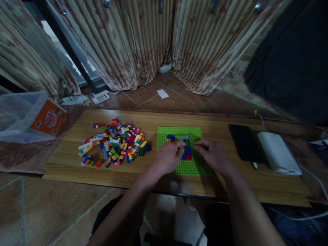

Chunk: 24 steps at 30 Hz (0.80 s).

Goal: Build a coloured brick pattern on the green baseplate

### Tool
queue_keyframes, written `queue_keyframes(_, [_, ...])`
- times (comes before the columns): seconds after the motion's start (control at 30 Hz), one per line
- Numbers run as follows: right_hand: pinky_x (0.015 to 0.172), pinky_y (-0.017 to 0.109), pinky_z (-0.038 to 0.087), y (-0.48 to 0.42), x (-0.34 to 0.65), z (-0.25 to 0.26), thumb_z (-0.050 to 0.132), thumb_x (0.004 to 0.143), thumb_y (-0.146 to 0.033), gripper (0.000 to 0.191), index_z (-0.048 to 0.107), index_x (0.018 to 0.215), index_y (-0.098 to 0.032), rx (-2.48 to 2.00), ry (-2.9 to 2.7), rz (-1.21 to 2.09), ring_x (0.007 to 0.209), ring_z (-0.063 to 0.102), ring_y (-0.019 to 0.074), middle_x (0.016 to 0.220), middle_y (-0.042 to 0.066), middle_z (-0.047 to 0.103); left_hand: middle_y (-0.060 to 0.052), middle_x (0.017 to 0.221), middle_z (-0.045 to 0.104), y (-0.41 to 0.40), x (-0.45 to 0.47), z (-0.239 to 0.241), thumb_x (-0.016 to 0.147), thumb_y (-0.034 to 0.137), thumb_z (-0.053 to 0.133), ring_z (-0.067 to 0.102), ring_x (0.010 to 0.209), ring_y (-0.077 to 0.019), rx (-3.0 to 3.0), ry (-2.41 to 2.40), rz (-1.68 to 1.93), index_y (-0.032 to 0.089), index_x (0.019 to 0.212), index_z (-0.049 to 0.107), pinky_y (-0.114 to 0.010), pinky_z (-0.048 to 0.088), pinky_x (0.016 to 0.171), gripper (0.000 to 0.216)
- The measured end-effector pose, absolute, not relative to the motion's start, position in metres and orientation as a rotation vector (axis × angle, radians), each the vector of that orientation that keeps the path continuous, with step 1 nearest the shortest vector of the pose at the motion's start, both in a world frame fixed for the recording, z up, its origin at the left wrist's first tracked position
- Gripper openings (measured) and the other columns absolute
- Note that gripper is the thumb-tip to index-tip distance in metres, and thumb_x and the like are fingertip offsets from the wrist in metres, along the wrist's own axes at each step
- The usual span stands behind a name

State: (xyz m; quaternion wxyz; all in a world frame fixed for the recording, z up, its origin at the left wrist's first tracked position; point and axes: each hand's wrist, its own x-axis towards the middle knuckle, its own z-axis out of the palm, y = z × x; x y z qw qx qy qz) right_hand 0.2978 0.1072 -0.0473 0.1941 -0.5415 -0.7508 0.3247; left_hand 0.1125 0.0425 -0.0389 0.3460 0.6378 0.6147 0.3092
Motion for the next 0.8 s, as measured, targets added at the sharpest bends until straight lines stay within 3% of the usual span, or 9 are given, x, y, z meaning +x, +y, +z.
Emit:
queue_keyframes(0.63, [0.066, 0.032, 0.046, 0.105, 0.2877, -0.0401, 0.06, 0.082, -0.033, 0.021, 0.078, 0.078, -0.023, -1.601, -2.169, 0.902, 0.07, 0.068, 0.0207, 0.077, 0.004, 0.078, -0.011, 0.11, 0.074, 0.0395, 0.1166, -0.0359, 0.096, 0.022, 0.044, 0.069, 0.1, -0.0261, 1.788, 1.656, 0.706, 0.018, 0.119, 0.067, -0.042, 0.05, 0.095, 0.032])
queue_keyframes(0.8, [0.066, 0.032, 0.046, 0.1053, 0.2876, -0.0396, 0.059, 0.084, -0.034, 0.023, 0.079, 0.079, -0.023, -1.624, -2.184, 0.909, 0.069, 0.069, 0.021, 0.077, 0.004, 0.077, -0.012, 0.112, 0.071, 0.0348, 0.1148, -0.0351, 0.094, 0.014, 0.044, 0.065, 0.105, -0.0248, 1.966, 1.724, 0.673, 0.017, 0.119, 0.066, -0.041, 0.05, 0.098, 0.034])
